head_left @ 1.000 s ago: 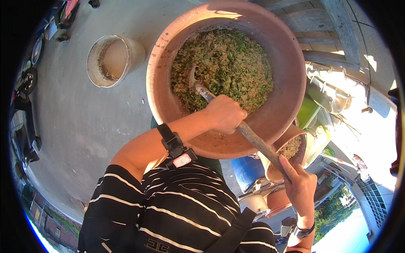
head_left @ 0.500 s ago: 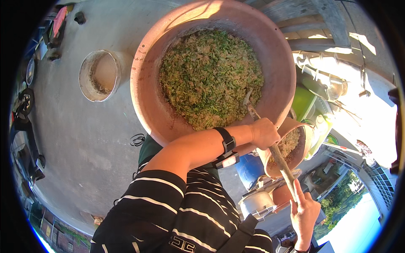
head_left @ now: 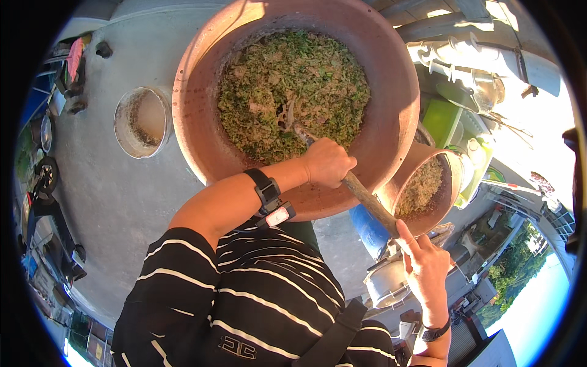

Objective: The person mixes a pinkish paste in a bucket, then adds chopped green leaves and a granular feed from a bowl into a large clay pot. They stir the combined ingredients with a wooden tool until mixed, then walk indoors.

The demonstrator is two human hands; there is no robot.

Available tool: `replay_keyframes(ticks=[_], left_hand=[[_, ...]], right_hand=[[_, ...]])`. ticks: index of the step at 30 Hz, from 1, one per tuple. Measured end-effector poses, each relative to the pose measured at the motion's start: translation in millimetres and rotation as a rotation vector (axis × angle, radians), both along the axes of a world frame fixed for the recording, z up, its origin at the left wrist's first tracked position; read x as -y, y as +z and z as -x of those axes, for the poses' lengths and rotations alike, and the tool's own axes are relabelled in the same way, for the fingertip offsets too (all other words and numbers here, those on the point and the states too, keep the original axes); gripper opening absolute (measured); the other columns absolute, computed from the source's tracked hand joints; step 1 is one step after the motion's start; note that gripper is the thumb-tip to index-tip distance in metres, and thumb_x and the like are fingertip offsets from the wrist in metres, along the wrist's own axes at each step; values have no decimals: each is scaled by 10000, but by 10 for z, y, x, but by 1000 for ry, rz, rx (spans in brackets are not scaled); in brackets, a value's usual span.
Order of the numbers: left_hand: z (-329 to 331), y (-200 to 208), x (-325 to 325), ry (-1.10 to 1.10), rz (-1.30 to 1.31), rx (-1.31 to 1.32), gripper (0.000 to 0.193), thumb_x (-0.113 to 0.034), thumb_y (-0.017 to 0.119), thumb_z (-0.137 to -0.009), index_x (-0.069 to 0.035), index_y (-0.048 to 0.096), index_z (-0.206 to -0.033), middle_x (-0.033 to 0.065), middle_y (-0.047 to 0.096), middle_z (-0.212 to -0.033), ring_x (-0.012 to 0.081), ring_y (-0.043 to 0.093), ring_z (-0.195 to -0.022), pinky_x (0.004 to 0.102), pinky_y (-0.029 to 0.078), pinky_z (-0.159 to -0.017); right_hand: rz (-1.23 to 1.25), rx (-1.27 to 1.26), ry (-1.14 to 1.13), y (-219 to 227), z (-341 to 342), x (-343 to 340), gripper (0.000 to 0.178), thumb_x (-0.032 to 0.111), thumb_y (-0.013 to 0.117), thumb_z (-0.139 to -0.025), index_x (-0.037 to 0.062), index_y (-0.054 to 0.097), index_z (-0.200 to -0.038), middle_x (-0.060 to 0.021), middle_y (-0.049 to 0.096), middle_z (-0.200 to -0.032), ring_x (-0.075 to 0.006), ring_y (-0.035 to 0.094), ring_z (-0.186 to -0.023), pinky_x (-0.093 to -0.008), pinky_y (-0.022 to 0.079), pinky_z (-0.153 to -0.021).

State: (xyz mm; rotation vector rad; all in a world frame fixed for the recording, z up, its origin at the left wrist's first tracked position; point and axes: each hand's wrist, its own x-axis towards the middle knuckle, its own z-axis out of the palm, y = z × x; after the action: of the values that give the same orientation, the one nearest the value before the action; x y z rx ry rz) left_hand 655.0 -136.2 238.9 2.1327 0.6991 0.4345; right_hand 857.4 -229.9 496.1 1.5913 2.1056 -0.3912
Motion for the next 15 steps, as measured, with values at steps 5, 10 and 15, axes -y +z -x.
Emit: replay_keyframes(ticks=[5,10,15], left_hand=[[-811,797,134,84,-23,291,126,-173,649,-582,-96,556,-619,127,592,-558,318,622,-537,432,471,-495],[-732,649,-44,-119,85,233,108,-174,653,-596,-89,601,-635,156,612,-600,346,626,-567,458,474,-522],[-398,371,40,-238,130,97,131,-190,671,-624,-81,607,-659,147,612,-593,339,628,-571,456,471,-514]], right_hand=[[49,235,-61,1347,246,-139,700,23,737,-666,227,588,-1319,-64,522,-675,-242,554,-551,-357,410,-511],[108,130,-132,844,340,-336,699,3,753,-648,202,600,-1301,-94,553,-678,-288,549,-543,-381,441,-525],[159,42,-144,489,25,9,664,45,745,-683,224,602,-1306,-64,530,-671,-256,557,-556,-360,420,-503]])
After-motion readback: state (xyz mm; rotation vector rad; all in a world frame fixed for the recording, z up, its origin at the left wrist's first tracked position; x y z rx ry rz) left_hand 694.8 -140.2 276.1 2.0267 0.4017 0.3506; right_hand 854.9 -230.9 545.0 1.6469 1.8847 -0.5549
